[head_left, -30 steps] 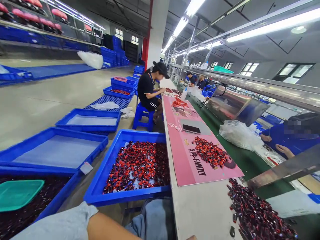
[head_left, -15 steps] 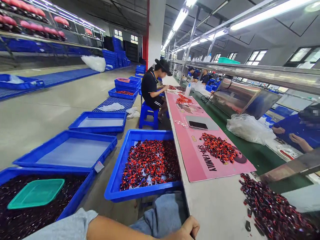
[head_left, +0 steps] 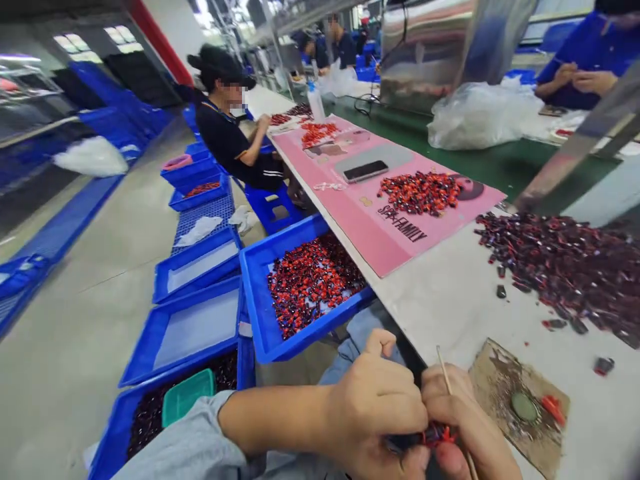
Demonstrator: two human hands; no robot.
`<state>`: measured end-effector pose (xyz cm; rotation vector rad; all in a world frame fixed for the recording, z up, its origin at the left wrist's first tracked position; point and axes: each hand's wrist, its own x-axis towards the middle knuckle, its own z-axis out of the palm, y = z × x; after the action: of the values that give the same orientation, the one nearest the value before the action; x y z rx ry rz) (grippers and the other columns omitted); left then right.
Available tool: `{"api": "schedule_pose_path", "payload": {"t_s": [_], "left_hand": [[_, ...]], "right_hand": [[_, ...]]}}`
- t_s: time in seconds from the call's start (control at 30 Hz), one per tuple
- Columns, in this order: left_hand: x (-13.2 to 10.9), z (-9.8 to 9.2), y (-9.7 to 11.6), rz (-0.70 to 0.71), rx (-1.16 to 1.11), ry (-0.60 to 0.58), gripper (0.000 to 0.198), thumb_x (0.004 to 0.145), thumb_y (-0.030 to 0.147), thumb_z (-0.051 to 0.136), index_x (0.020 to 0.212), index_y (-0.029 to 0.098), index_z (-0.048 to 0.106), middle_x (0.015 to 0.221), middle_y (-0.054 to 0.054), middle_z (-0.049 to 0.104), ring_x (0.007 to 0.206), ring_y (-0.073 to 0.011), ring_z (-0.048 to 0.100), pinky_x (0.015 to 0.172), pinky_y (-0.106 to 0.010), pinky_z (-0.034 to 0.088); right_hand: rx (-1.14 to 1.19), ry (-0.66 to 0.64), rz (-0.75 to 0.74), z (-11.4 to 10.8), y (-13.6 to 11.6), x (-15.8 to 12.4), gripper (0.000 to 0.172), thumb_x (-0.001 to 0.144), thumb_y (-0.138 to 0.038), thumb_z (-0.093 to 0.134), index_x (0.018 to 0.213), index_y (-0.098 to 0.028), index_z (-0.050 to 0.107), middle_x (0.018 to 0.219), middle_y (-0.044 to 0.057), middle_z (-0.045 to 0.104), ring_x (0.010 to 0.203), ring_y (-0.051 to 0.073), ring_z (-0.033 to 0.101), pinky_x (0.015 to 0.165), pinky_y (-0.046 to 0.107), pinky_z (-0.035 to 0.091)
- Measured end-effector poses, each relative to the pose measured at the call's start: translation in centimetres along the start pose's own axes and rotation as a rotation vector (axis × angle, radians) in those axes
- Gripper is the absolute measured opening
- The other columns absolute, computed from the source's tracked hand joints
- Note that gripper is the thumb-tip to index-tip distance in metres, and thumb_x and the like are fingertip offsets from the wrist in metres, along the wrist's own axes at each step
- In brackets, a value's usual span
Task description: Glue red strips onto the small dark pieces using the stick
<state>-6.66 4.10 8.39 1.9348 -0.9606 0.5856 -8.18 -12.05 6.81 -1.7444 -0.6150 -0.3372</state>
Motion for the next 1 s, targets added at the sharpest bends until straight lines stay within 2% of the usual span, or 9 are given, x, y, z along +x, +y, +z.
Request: {"api": "schedule_pose_path", "payload": {"t_s": [0.1,0.33,0.43,0.53,0.63,0.73,0.8,0.87,1.0], "left_hand": [[0.8,-0.6,0.7,-0.031,-0.026,-0.022,0.02,0.077,0.018,0.053,0.069,0.023,0.035,0.049,0.009,0.039,0.044,-0.0107,0.034,0.07,-0.038,0.031],[0.4,-0.1,-0.5,-0.048,-0.001,-0.051,0.028,0.073,0.019,0.058,0.07,0.023,0.031,0.05,0.008,0.039,0.044,-0.0107,0.033,0.067,-0.037,0.031],[0.1,0.2,-1.2,-0.054,0.02,-0.024,0.025,0.068,0.017,0.056,0.07,0.023,0.032,0.05,0.009,0.037,0.044,-0.0101,0.034,0.069,-0.038,0.032],[0.3,0.4,-1.4,-0.107,-0.009,0.061,0.019,0.07,0.018,0.052,0.069,0.022,0.034,0.048,0.01,0.038,0.043,-0.0093,0.032,0.069,-0.038,0.032],[0.6,0.3,-1.0,-0.222,-0.118,0.076,0.027,0.086,0.029,0.047,0.066,0.021,0.031,0.047,0.01,0.038,0.042,-0.0082,0.028,0.069,-0.038,0.032],[1.0,0.0,-0.2,-0.33,-0.225,-0.021,0.047,0.098,0.051,0.035,0.062,0.021,0.028,0.045,0.008,0.034,0.044,-0.0098,0.023,0.069,-0.039,0.034],[1.2,-0.2,0.4,-0.361,-0.253,-0.067,0.053,0.099,0.061,0.03,0.063,0.022,0.031,0.045,0.007,0.035,0.045,-0.0105,0.026,0.07,-0.039,0.036],[1.4,-0.6,0.9,-0.332,-0.23,-0.039,0.049,0.098,0.06,0.035,0.068,0.022,0.038,0.049,0.008,0.038,0.046,-0.0106,0.03,0.072,-0.039,0.036],[1.4,-1.2,1.3,-0.247,-0.098,0.055,0.015,0.091,0.038,0.051,0.09,0.023,0.05,0.061,0.007,0.044,0.052,-0.0114,0.04,0.073,-0.037,0.034]], "right_hand": [[0.037,-0.014,-0.13,0.1,-0.6,1.0,0.038,0.108,-0.047,0.036,0.085,-0.021,0.053,0.069,0.0,0.05,0.066,0.016,0.052,0.071,0.033,0.045],[0.037,0.025,-0.073,0.3,-0.9,2.0,0.036,0.107,-0.049,0.041,0.087,-0.022,0.056,0.069,0.001,0.053,0.065,0.016,0.055,0.067,0.03,0.047],[0.031,-0.051,-0.053,0.0,0.2,2.1,0.037,0.107,-0.046,0.043,0.083,-0.022,0.057,0.068,0.0,0.057,0.064,0.015,0.057,0.065,0.029,0.047],[-0.115,-0.074,-0.093,-1.1,1.4,2.1,0.024,0.102,-0.046,0.058,0.104,-0.024,0.066,0.078,0.002,0.067,0.078,0.02,0.066,0.076,0.033,0.048],[-0.236,-0.029,-0.205,-2.2,1.9,1.9,0.046,0.095,-0.049,0.069,0.133,-0.025,0.061,0.097,0.007,0.075,0.097,0.027,0.071,0.091,0.04,0.045],[-0.218,-0.027,-0.29,-2.3,1.0,1.8,0.021,0.098,-0.036,0.067,0.118,-0.029,0.067,0.09,0.001,0.075,0.093,0.024,0.072,0.094,0.039,0.042],[-0.161,0.023,-0.22,-2.0,0.0,1.5,0.013,0.1,-0.034,0.064,0.112,-0.028,0.067,0.087,0.001,0.075,0.091,0.024,0.072,0.095,0.041,0.04],[-0.106,0.068,-0.127,-1.8,-0.8,1.2,0.016,0.101,-0.038,0.063,0.111,-0.027,0.067,0.09,0.003,0.074,0.092,0.025,0.072,0.095,0.043,0.041],[-0.086,0.096,-0.066,-1.7,-1.5,0.7,0.019,0.101,-0.042,0.063,0.108,-0.026,0.069,0.093,0.006,0.075,0.093,0.025,0.071,0.089,0.042,0.045]]}}
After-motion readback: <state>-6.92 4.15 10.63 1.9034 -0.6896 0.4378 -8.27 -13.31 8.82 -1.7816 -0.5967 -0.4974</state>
